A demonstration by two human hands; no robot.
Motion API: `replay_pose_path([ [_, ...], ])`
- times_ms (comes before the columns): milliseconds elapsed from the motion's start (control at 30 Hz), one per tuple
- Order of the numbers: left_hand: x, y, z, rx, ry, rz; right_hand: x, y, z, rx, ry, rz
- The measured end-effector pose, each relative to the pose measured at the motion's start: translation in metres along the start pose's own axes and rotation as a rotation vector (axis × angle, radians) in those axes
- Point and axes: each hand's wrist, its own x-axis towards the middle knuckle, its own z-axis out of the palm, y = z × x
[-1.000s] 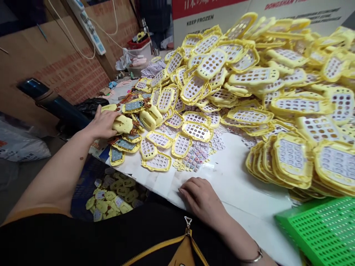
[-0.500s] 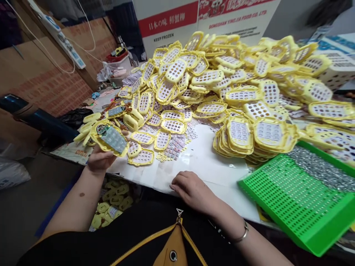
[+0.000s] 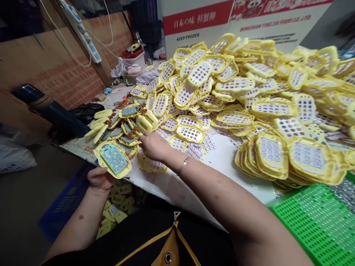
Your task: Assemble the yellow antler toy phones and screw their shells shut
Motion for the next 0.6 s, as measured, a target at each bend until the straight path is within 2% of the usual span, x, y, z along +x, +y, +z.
replay_pose_path([
  [67,0.002,-0.006,0.001,-0.045,-0.031,-0.038,0.037,-0.003,0.01,-0.049,0.081,-0.012],
  [133,0.005,-0.011,0.002,-0.076,-0.071,-0.076,0.062,0.0,0.019,-0.111,0.128,-0.04],
  [233,0.01,-0.017,0.004,-0.116,-0.102,-0.122,0.067,0.012,0.025,-0.153,0.163,-0.031],
  [300,0.014,-0.022,0.006,-0.144,-0.105,-0.148,0.049,0.02,0.025,-0.155,0.18,0.018],
  [367,0.017,-0.029,0.01,-0.172,-0.114,-0.181,0.02,0.024,0.022,-0.166,0.193,0.058],
  [433,0.021,-0.038,0.015,-0.205,-0.145,-0.234,-0.012,0.025,0.02,-0.172,0.235,0.032],
  [533,0.023,-0.052,0.026,-0.258,-0.246,-0.34,-0.054,0.023,0.02,-0.091,0.346,0.003],
  [600,0.022,-0.06,0.031,-0.281,-0.344,-0.409,-0.074,0.022,0.02,0.034,0.347,0.059],
])
